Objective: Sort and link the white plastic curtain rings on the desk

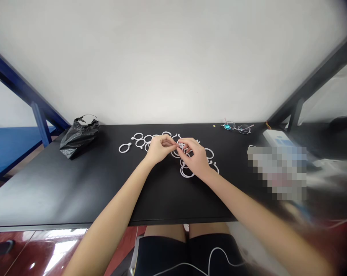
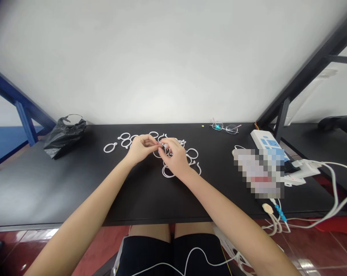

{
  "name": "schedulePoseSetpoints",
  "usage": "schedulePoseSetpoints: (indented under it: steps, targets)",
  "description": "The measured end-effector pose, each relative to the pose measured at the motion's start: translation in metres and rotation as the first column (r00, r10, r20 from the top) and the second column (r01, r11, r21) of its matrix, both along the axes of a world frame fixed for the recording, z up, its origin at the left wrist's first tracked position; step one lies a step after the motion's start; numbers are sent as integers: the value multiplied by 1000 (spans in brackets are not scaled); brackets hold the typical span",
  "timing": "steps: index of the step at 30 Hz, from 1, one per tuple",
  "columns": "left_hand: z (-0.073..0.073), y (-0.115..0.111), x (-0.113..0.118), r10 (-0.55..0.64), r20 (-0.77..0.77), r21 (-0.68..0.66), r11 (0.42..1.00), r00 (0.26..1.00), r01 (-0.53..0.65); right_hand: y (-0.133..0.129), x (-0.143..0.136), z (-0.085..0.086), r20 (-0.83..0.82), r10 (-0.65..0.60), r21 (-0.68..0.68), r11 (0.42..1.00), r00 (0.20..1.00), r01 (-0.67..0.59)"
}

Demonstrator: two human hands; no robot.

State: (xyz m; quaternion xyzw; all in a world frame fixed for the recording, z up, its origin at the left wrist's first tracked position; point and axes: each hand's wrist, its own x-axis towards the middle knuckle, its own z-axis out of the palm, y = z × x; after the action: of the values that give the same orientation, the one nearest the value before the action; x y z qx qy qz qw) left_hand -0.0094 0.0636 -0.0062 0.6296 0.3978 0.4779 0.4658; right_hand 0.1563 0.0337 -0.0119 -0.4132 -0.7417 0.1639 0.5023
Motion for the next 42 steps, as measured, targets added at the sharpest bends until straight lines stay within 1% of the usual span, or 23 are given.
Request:
schedulePoseSetpoints:
  steps: [2,4,7,9,13,15,17,20,23,26,28,31,34,37,39,40,42]
  targets:
    - [0,1,0,-9,123,-94,995,992,21,1,2,2,-58,4,-38,999,998,-6]
    - [-1,2,-1,-3,194,-157,987,981,35,3,2,4,-127,30,-109,993,991,-44]
    - [-2,4,-3,-1,286,-213,975,958,64,5,-2,8,-253,40,-237,966,967,-101]
    - [-3,5,-4,-6,363,-240,966,932,99,7,-6,11,-324,43,-298,944,945,-145]
    - [-5,8,-8,-44,460,-279,941,887,191,15,-17,16,-355,116,-330,913,928,-240]
    - [-5,8,-9,-45,480,-289,935,876,207,18,-19,17,-363,117,-325,914,924,-244]
    - [-3,8,-9,-39,503,-297,930,863,216,19,-18,17,-348,104,-301,929,932,-216]
    - [0,5,-6,-72,514,-308,915,855,262,17,-11,15,-249,119,-234,956,961,-178]
    - [2,0,-2,-167,466,-320,884,869,342,13,-3,13,-173,162,-222,954,971,-199]
    - [3,-4,2,-238,444,-342,846,864,409,10,0,12,-137,157,-201,962,978,-183]
    - [3,-6,4,-218,463,-346,848,859,402,10,0,12,-170,158,-211,958,973,-192]
    - [3,-7,6,-170,487,-331,872,856,361,12,-1,12,-243,173,-257,937,954,-236]
    - [3,-7,8,-152,483,-324,884,863,337,13,-1,13,-296,175,-294,918,939,-264]
    - [1,-7,9,-125,471,-320,898,873,301,13,-1,15,-352,213,-338,879,911,-336]
    - [0,-7,9,-118,464,-336,894,878,298,12,-1,15,-376,249,-361,847,893,-389]
    - [-1,-7,9,-117,462,-348,888,879,301,12,-2,15,-378,258,-364,842,889,-399]
    - [0,-7,9,-112,455,-377,875,884,305,12,-2,14,-372,248,-348,856,894,-382]
